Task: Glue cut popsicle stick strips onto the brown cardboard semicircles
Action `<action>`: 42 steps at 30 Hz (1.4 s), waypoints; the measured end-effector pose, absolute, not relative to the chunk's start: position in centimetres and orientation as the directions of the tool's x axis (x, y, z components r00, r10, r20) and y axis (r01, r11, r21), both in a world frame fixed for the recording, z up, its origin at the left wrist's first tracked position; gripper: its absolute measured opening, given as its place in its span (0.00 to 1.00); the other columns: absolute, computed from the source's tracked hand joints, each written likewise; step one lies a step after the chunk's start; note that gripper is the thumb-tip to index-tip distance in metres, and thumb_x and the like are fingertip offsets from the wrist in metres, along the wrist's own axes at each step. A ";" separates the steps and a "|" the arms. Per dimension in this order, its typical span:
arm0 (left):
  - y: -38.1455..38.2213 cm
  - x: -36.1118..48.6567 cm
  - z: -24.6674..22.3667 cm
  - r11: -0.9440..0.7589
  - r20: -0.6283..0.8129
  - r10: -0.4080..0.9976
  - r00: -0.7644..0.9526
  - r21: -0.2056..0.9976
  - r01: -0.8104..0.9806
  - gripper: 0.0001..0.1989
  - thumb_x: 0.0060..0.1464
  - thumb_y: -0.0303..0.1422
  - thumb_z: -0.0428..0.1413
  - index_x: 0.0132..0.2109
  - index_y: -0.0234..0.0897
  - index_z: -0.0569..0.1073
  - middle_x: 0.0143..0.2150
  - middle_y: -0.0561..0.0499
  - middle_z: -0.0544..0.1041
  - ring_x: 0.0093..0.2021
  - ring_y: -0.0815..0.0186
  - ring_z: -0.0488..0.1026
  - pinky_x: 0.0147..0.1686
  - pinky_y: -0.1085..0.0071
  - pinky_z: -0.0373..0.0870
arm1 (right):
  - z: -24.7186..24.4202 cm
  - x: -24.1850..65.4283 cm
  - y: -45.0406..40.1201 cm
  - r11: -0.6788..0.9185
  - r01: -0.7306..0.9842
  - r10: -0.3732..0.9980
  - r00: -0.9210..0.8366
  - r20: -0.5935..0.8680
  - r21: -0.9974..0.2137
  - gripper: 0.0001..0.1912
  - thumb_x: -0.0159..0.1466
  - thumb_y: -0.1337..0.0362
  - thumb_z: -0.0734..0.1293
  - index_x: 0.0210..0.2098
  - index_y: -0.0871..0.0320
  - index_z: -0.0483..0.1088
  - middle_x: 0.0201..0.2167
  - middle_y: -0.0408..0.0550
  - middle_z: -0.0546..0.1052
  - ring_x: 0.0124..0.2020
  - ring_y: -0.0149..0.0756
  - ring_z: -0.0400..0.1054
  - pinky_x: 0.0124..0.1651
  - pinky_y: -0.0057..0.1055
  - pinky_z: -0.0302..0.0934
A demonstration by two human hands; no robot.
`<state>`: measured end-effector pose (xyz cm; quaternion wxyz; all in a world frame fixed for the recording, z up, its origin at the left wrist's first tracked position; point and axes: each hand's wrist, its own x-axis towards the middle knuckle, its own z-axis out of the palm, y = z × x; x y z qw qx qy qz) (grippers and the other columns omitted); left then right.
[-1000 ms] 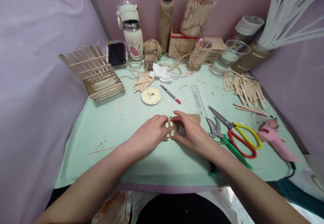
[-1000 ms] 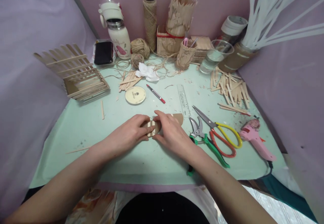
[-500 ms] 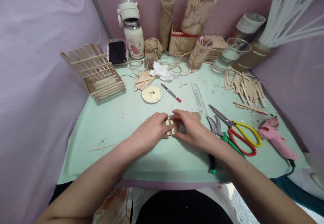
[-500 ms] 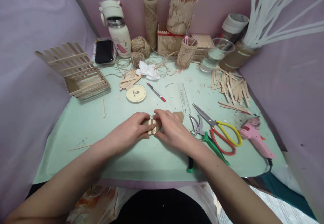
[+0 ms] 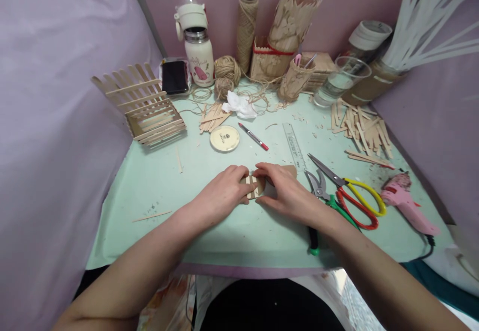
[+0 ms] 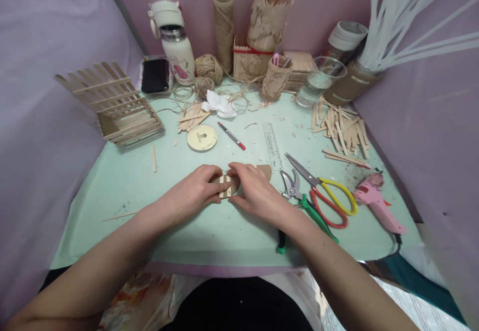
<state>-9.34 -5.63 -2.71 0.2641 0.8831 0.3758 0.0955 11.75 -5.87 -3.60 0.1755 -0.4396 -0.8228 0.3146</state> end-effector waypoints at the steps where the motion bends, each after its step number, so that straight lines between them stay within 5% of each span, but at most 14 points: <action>1: -5.6 -9.3 -2.7 -0.568 -0.029 0.719 0.695 0.552 0.611 0.12 0.62 0.32 0.50 0.47 0.36 0.77 0.41 0.44 0.68 0.43 0.57 0.63 0.41 0.63 0.60 | -3.6 11.7 -5.8 0.415 0.613 0.835 -0.551 0.014 -0.672 0.31 0.59 0.69 0.68 0.59 0.54 0.55 0.53 0.54 0.73 0.56 0.48 0.66 0.56 0.50 0.62; 6: -5.7 -9.4 -2.8 -0.494 -0.022 0.755 0.656 0.638 0.590 0.11 0.61 0.33 0.50 0.45 0.37 0.76 0.40 0.45 0.69 0.42 0.59 0.63 0.41 0.63 0.60 | -3.8 11.5 -5.7 0.408 0.623 0.844 -0.536 0.016 -0.667 0.30 0.59 0.69 0.69 0.58 0.55 0.57 0.52 0.55 0.74 0.55 0.47 0.66 0.55 0.49 0.62; 17: -5.7 -9.4 -2.5 -0.592 -0.031 0.713 0.701 0.508 0.625 0.12 0.63 0.32 0.50 0.48 0.37 0.76 0.42 0.44 0.69 0.43 0.58 0.64 0.41 0.63 0.63 | -3.2 11.2 -5.7 0.394 0.620 0.851 -0.525 0.014 -0.678 0.29 0.58 0.70 0.68 0.56 0.54 0.58 0.50 0.53 0.74 0.54 0.49 0.65 0.54 0.50 0.63; 23: -5.6 -9.6 -1.9 -0.576 0.050 0.732 0.680 0.579 0.577 0.12 0.60 0.33 0.55 0.51 0.39 0.74 0.50 0.42 0.71 0.51 0.55 0.67 0.49 0.58 0.65 | -2.9 11.5 -5.8 0.364 0.618 0.853 -0.521 -0.017 -0.697 0.31 0.57 0.70 0.69 0.58 0.54 0.57 0.51 0.55 0.72 0.57 0.48 0.62 0.54 0.48 0.64; 27: -5.6 -9.5 -1.0 -0.360 0.095 0.884 0.458 0.763 0.537 0.12 0.57 0.36 0.59 0.47 0.39 0.73 0.45 0.46 0.75 0.46 0.60 0.72 0.47 0.61 0.69 | -1.7 11.8 -6.3 0.400 0.594 0.837 -0.547 0.014 -0.698 0.31 0.59 0.70 0.68 0.59 0.53 0.55 0.52 0.54 0.71 0.57 0.46 0.60 0.55 0.46 0.65; 31: -5.7 -8.8 -1.1 0.017 -0.157 0.938 0.310 0.912 0.410 0.11 0.54 0.39 0.60 0.41 0.36 0.72 0.36 0.49 0.77 0.35 0.64 0.73 0.36 0.67 0.70 | 0.0 12.1 -7.1 0.435 0.568 0.814 -0.580 0.036 -0.699 0.31 0.60 0.72 0.67 0.60 0.52 0.55 0.52 0.53 0.70 0.57 0.46 0.61 0.54 0.47 0.66; 36: -5.7 -8.6 -1.6 0.335 -0.366 0.817 0.445 0.930 0.150 0.13 0.50 0.36 0.63 0.41 0.34 0.72 0.33 0.49 0.78 0.34 0.65 0.75 0.36 0.68 0.71 | 1.7 12.0 -8.4 0.479 0.582 0.800 -0.597 0.055 -0.657 0.30 0.60 0.72 0.67 0.60 0.52 0.58 0.51 0.55 0.70 0.56 0.47 0.63 0.55 0.49 0.65; 42: -5.6 -9.3 -1.5 0.421 -0.462 0.553 0.693 0.873 0.246 0.05 0.52 0.32 0.61 0.34 0.34 0.76 0.26 0.53 0.76 0.27 0.70 0.73 0.31 0.73 0.68 | 2.9 11.6 -10.2 0.508 0.522 0.735 -0.678 0.028 -0.686 0.30 0.62 0.73 0.65 0.62 0.52 0.59 0.51 0.51 0.73 0.56 0.44 0.64 0.54 0.43 0.66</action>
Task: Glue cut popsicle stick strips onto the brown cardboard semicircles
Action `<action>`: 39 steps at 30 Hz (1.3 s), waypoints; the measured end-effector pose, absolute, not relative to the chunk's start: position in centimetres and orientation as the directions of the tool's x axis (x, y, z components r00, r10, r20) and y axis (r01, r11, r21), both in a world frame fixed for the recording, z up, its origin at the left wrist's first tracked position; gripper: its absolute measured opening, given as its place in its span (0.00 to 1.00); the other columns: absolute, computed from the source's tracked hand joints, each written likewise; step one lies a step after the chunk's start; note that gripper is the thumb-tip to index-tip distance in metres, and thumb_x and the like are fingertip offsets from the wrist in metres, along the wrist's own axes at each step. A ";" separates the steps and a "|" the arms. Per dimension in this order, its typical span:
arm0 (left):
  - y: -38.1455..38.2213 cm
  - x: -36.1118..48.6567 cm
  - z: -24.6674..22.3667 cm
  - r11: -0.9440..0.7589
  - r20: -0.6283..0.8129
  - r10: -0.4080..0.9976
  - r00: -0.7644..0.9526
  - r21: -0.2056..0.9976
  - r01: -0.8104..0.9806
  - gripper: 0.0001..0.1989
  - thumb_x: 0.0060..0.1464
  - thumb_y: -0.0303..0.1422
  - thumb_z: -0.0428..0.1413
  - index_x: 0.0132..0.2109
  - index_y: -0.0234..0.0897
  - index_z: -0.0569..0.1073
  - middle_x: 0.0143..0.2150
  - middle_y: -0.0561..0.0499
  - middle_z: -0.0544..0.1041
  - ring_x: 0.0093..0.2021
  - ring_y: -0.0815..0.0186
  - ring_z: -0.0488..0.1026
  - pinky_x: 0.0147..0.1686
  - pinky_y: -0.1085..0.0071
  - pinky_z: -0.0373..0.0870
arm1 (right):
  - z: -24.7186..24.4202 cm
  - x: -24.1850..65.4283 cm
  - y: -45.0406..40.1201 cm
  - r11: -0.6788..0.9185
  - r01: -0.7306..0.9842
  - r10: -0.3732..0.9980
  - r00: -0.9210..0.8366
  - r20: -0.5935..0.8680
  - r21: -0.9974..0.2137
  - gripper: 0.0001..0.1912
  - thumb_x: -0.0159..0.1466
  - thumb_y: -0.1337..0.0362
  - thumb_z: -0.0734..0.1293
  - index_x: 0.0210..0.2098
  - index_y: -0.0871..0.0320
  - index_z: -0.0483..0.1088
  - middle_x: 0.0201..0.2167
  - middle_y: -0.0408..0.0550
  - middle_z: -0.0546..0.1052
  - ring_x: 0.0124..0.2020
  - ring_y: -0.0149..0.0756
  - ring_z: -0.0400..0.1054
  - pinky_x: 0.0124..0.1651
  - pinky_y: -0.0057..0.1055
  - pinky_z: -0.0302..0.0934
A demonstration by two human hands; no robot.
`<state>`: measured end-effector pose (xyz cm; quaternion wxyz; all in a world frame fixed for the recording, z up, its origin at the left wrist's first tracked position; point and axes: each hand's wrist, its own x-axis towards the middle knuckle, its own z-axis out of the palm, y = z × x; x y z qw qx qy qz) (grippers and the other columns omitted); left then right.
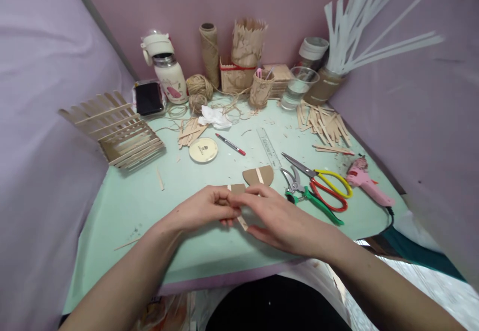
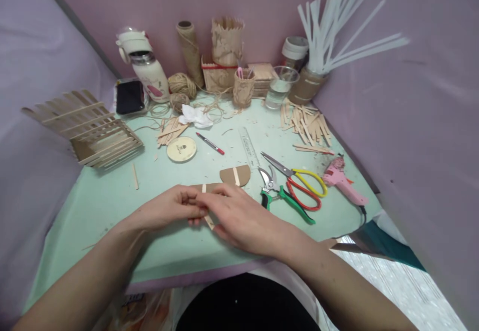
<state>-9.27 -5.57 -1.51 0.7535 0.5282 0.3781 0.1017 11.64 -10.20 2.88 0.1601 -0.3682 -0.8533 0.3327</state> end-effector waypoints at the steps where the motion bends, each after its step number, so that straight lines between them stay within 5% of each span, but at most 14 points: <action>1: -5.6 -9.3 -1.5 0.430 -0.475 0.502 0.723 0.862 0.268 0.05 0.52 0.32 0.61 0.34 0.34 0.76 0.27 0.52 0.77 0.27 0.69 0.74 0.31 0.73 0.69 | 2.9 11.8 -10.5 0.506 0.509 0.728 -0.685 0.029 -0.696 0.31 0.62 0.73 0.65 0.63 0.51 0.58 0.50 0.50 0.73 0.56 0.43 0.65 0.54 0.41 0.67; 5: -5.8 -9.0 -1.3 0.504 -0.507 0.423 0.751 0.820 0.270 0.07 0.51 0.33 0.63 0.33 0.33 0.76 0.30 0.48 0.81 0.27 0.69 0.75 0.30 0.73 0.71 | 2.0 13.7 -12.2 0.462 0.603 0.819 -0.571 0.052 -0.650 0.32 0.65 0.66 0.66 0.65 0.49 0.53 0.55 0.51 0.71 0.58 0.43 0.64 0.56 0.42 0.66; 7: -5.8 -8.9 -1.2 0.553 -0.492 0.517 0.701 0.817 0.165 0.09 0.49 0.34 0.65 0.32 0.33 0.76 0.30 0.47 0.81 0.26 0.70 0.74 0.30 0.74 0.70 | 0.6 15.4 -13.2 0.345 0.783 0.934 -0.340 0.107 -0.518 0.32 0.66 0.58 0.66 0.65 0.52 0.50 0.59 0.57 0.68 0.59 0.51 0.63 0.56 0.50 0.64; 11: -5.5 -8.6 -1.2 0.570 -0.446 0.737 0.508 0.814 -0.114 0.12 0.46 0.34 0.68 0.36 0.33 0.77 0.30 0.49 0.80 0.26 0.73 0.72 0.31 0.75 0.70 | -2.8 18.1 -15.2 0.037 0.983 0.991 -0.014 0.130 -0.178 0.51 0.55 0.35 0.67 0.64 0.64 0.53 0.57 0.75 0.68 0.57 0.73 0.62 0.51 0.64 0.61; 16: -5.2 -8.1 -1.7 0.546 -0.457 0.820 0.344 0.805 -0.233 0.15 0.43 0.32 0.69 0.40 0.31 0.80 0.31 0.47 0.80 0.28 0.71 0.73 0.33 0.73 0.73 | -5.1 17.9 -16.3 -0.088 0.995 0.987 0.095 0.132 -0.053 0.53 0.53 0.33 0.66 0.65 0.62 0.51 0.57 0.76 0.67 0.53 0.74 0.65 0.47 0.65 0.61; 25: -4.4 -6.8 -0.5 0.515 -0.401 0.848 0.346 0.776 -0.363 0.10 0.49 0.30 0.66 0.37 0.34 0.73 0.29 0.53 0.76 0.28 0.76 0.71 0.30 0.81 0.70 | -4.1 18.4 -16.1 -0.044 0.987 0.996 0.055 0.072 -0.153 0.42 0.55 0.52 0.70 0.61 0.69 0.58 0.55 0.72 0.67 0.55 0.68 0.62 0.54 0.59 0.62; 29: -4.1 -4.6 -0.1 0.500 -0.362 0.851 0.379 0.780 -0.377 0.12 0.52 0.32 0.64 0.43 0.34 0.73 0.29 0.54 0.74 0.28 0.75 0.70 0.31 0.80 0.68 | -3.9 18.2 -16.7 0.046 0.974 0.993 -0.020 0.118 -0.224 0.36 0.54 0.61 0.66 0.61 0.62 0.58 0.53 0.65 0.70 0.53 0.63 0.64 0.52 0.58 0.64; 34: -4.3 -2.7 -0.9 0.477 -0.351 0.871 0.345 0.774 -0.416 0.09 0.54 0.35 0.62 0.36 0.34 0.71 0.30 0.53 0.74 0.29 0.74 0.70 0.30 0.78 0.66 | -4.2 17.8 -17.2 -0.011 0.887 0.985 0.089 0.148 -0.461 0.38 0.53 0.64 0.65 0.63 0.55 0.56 0.55 0.59 0.68 0.59 0.60 0.61 0.56 0.59 0.62; 39: -5.6 -2.8 -1.5 0.458 -0.321 0.874 0.365 0.797 -0.395 0.11 0.55 0.39 0.62 0.34 0.37 0.71 0.37 0.50 0.77 0.36 0.71 0.73 0.36 0.76 0.68 | -2.3 17.8 -16.1 -0.106 0.669 0.982 0.187 0.028 -0.736 0.37 0.54 0.64 0.63 0.63 0.52 0.56 0.61 0.57 0.64 0.62 0.54 0.61 0.58 0.53 0.63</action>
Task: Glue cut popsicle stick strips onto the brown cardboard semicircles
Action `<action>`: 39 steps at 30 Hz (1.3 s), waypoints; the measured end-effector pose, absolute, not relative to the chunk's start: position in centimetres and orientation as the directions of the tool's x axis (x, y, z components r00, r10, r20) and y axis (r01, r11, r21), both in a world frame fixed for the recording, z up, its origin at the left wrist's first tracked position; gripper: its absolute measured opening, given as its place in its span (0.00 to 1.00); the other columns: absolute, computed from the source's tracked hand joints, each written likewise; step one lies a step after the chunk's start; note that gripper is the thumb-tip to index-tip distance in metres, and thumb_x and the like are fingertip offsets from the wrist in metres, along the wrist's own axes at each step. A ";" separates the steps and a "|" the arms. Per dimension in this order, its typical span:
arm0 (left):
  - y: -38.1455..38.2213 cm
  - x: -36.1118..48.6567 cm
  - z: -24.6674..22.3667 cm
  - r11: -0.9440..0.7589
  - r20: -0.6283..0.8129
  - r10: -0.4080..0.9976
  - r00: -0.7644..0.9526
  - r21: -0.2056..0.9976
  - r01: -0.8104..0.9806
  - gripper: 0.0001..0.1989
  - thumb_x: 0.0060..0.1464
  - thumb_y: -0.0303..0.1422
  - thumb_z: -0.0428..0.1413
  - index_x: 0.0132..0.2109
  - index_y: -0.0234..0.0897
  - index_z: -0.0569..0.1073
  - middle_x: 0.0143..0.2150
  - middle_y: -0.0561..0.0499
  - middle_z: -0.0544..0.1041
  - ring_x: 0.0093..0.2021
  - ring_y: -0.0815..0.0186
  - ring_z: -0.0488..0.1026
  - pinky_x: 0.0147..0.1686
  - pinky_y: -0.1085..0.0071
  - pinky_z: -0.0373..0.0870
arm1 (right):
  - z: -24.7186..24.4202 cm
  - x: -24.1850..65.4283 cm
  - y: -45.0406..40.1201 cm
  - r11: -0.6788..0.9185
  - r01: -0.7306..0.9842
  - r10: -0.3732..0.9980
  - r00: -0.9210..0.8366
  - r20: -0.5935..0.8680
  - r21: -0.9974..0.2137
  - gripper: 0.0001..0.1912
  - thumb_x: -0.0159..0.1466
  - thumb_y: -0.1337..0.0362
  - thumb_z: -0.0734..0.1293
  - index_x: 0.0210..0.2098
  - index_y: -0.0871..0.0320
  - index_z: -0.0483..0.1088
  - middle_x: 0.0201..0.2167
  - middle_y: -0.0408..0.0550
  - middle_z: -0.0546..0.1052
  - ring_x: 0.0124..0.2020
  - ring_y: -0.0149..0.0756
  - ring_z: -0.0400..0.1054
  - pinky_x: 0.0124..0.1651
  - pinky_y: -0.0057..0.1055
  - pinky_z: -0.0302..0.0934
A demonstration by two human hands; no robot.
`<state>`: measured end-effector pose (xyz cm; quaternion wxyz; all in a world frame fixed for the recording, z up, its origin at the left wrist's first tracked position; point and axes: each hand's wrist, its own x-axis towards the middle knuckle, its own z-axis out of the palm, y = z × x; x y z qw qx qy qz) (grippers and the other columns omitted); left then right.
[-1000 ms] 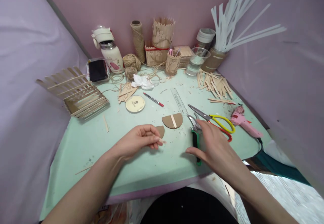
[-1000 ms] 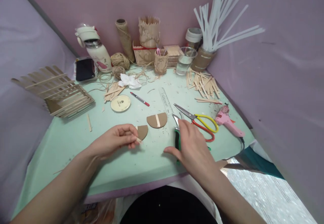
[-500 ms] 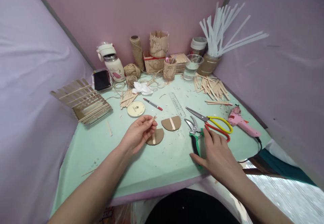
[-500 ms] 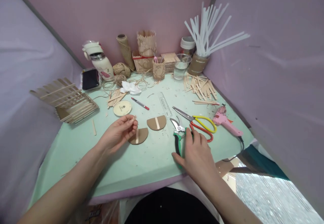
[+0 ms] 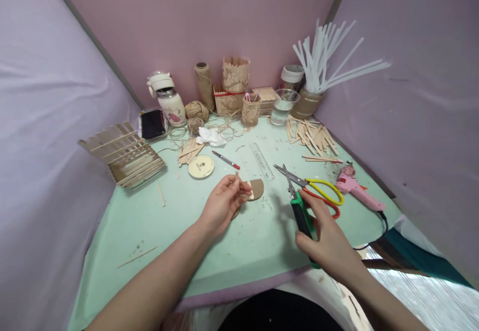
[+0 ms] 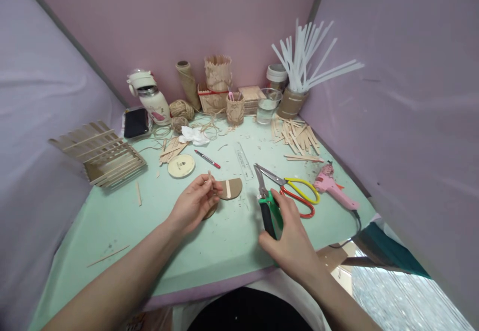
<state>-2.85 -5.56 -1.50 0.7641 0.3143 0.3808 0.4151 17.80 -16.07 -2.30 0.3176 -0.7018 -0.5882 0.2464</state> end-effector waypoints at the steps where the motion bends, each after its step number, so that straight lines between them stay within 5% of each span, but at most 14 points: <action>1: -5.9 -2.8 -1.5 0.462 -0.303 0.862 0.406 0.800 -0.384 0.11 0.53 0.38 0.63 0.34 0.36 0.71 0.43 0.48 0.77 0.41 0.69 0.74 0.40 0.74 0.69 | -1.8 17.5 -15.6 -0.105 0.609 0.986 0.165 -0.004 -0.786 0.37 0.54 0.65 0.62 0.63 0.51 0.56 0.61 0.56 0.64 0.61 0.51 0.63 0.58 0.50 0.64; 4: -6.7 -2.7 -1.4 0.476 -0.227 0.795 0.562 0.808 -0.347 0.12 0.49 0.38 0.67 0.32 0.35 0.73 0.56 0.46 0.72 0.52 0.63 0.71 0.50 0.68 0.67 | -1.2 15.7 -13.9 -0.041 0.498 0.995 0.103 0.012 -0.866 0.36 0.53 0.66 0.61 0.62 0.53 0.55 0.60 0.55 0.66 0.61 0.47 0.63 0.60 0.48 0.62; 11: -7.6 -2.3 -1.6 0.485 -0.214 0.791 0.573 0.790 -0.375 0.15 0.47 0.41 0.67 0.31 0.36 0.72 0.30 0.53 0.71 0.40 0.65 0.71 0.47 0.67 0.66 | -3.1 11.7 -10.6 0.178 0.727 0.963 0.009 0.268 -0.663 0.38 0.52 0.61 0.67 0.61 0.59 0.53 0.56 0.63 0.66 0.59 0.58 0.60 0.58 0.58 0.59; 18: -8.0 -2.0 -2.1 0.352 -0.122 0.867 0.484 0.837 -0.419 0.11 0.53 0.39 0.64 0.32 0.37 0.72 0.35 0.51 0.72 0.52 0.60 0.71 0.57 0.63 0.61 | -3.9 12.2 -10.4 0.051 0.814 0.977 0.080 0.198 -0.579 0.50 0.52 0.52 0.69 0.67 0.60 0.46 0.62 0.65 0.61 0.63 0.63 0.55 0.63 0.63 0.49; 23: -8.1 -2.3 -1.9 0.280 -0.058 0.861 0.505 0.883 -0.376 0.09 0.57 0.39 0.61 0.33 0.38 0.74 0.39 0.50 0.74 0.58 0.57 0.69 0.64 0.59 0.55 | -4.0 12.1 -10.9 -0.008 0.675 0.996 0.071 0.055 -0.738 0.61 0.45 0.49 0.75 0.68 0.61 0.42 0.59 0.63 0.62 0.63 0.61 0.55 0.62 0.57 0.53; 27: -8.1 -2.5 -1.3 0.310 -0.061 0.849 0.525 0.863 -0.400 0.09 0.55 0.38 0.62 0.33 0.38 0.75 0.40 0.48 0.76 0.57 0.57 0.70 0.63 0.60 0.56 | -3.5 11.5 -11.0 -0.084 0.482 0.991 0.135 -0.020 -0.872 0.48 0.50 0.55 0.70 0.65 0.58 0.47 0.57 0.60 0.64 0.61 0.53 0.60 0.62 0.52 0.57; 31: -7.3 -2.9 -0.7 0.386 -0.154 0.883 0.444 0.777 -0.498 0.10 0.53 0.37 0.64 0.33 0.36 0.75 0.52 0.46 0.74 0.50 0.62 0.72 0.54 0.64 0.65 | -2.6 12.2 -11.2 -0.117 0.326 0.988 0.132 -0.078 -0.938 0.41 0.53 0.56 0.66 0.63 0.58 0.51 0.60 0.59 0.64 0.62 0.52 0.59 0.64 0.50 0.54; 35: -6.0 -3.5 -1.0 0.314 -0.228 0.945 0.233 0.830 -0.461 0.11 0.49 0.37 0.66 0.34 0.35 0.76 0.33 0.53 0.73 0.32 0.74 0.67 0.36 0.77 0.65 | -2.1 13.3 -12.3 -0.004 0.227 1.000 0.024 0.002 -0.974 0.34 0.53 0.59 0.63 0.59 0.56 0.57 0.57 0.55 0.68 0.62 0.51 0.60 0.65 0.48 0.51; 39: -5.5 -3.6 -1.3 0.192 -0.138 0.975 0.175 0.919 -0.345 0.12 0.51 0.39 0.64 0.34 0.35 0.75 0.28 0.55 0.71 0.30 0.73 0.66 0.34 0.77 0.64 | -1.6 13.3 -13.4 -0.044 0.137 0.998 -0.049 -0.051 -0.990 0.28 0.54 0.59 0.62 0.54 0.55 0.61 0.49 0.52 0.71 0.52 0.49 0.67 0.59 0.47 0.58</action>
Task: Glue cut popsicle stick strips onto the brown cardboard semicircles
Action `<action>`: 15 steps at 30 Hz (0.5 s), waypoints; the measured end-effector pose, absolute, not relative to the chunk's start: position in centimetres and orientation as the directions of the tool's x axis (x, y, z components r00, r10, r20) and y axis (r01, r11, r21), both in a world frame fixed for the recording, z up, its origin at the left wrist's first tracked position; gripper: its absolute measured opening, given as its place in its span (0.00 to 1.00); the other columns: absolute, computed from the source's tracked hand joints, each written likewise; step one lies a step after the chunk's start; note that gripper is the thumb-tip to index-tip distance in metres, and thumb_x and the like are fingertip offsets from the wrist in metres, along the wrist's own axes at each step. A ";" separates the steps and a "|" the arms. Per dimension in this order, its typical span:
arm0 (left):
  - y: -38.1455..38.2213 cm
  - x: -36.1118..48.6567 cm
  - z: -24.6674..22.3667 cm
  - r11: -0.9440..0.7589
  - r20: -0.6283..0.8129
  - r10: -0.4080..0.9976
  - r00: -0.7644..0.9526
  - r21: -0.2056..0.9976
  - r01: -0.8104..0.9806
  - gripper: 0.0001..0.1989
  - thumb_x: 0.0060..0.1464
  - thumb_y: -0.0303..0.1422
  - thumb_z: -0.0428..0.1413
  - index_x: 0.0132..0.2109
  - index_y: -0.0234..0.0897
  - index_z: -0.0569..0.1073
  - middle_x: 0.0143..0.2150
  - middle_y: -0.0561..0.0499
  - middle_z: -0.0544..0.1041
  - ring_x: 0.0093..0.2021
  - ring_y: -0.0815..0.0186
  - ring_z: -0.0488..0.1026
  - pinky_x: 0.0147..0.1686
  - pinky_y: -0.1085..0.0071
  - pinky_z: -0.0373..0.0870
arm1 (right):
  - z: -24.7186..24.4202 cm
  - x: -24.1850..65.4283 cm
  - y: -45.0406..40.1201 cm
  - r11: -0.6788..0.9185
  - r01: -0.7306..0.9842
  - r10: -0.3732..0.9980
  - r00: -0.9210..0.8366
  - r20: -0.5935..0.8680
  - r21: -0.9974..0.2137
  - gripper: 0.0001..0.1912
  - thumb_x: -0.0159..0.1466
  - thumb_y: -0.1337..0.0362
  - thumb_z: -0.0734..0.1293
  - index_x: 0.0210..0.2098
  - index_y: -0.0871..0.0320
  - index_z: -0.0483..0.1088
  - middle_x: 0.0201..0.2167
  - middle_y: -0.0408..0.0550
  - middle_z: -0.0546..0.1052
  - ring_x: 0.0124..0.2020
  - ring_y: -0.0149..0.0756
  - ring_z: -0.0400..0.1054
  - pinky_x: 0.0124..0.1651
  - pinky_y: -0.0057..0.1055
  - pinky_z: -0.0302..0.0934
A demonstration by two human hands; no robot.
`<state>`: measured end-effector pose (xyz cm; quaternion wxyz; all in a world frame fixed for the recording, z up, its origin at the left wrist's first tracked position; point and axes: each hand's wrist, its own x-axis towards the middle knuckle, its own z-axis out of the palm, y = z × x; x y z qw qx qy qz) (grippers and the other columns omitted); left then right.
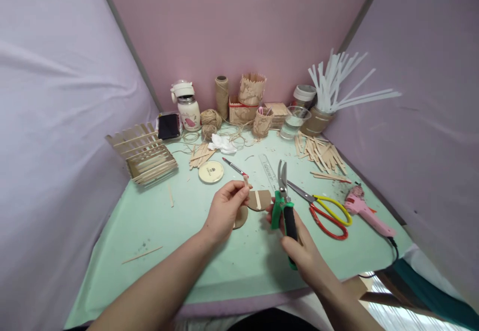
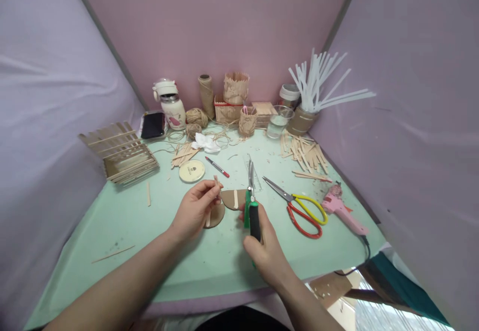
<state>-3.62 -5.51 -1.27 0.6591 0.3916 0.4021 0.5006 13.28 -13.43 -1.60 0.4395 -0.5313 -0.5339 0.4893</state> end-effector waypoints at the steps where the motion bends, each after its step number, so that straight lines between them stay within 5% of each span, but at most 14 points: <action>1: -5.6 -3.6 -1.2 0.171 -0.119 0.976 0.180 0.933 -0.315 0.12 0.51 0.39 0.64 0.34 0.34 0.74 0.28 0.54 0.72 0.30 0.72 0.66 0.34 0.76 0.64 | -1.4 13.2 -13.6 -0.076 0.139 0.994 -0.061 -0.085 -0.987 0.27 0.54 0.58 0.62 0.53 0.55 0.62 0.47 0.52 0.71 0.50 0.49 0.67 0.57 0.46 0.59; 15: -6.2 -3.5 -0.7 0.156 -0.108 0.925 0.365 0.982 -0.105 0.12 0.53 0.41 0.59 0.35 0.35 0.71 0.25 0.55 0.69 0.23 0.73 0.62 0.23 0.75 0.57 | 0.1 13.1 -14.5 -0.234 0.191 0.948 -0.173 -0.267 -0.953 0.28 0.63 0.52 0.65 0.59 0.54 0.61 0.49 0.49 0.73 0.53 0.46 0.65 0.57 0.41 0.57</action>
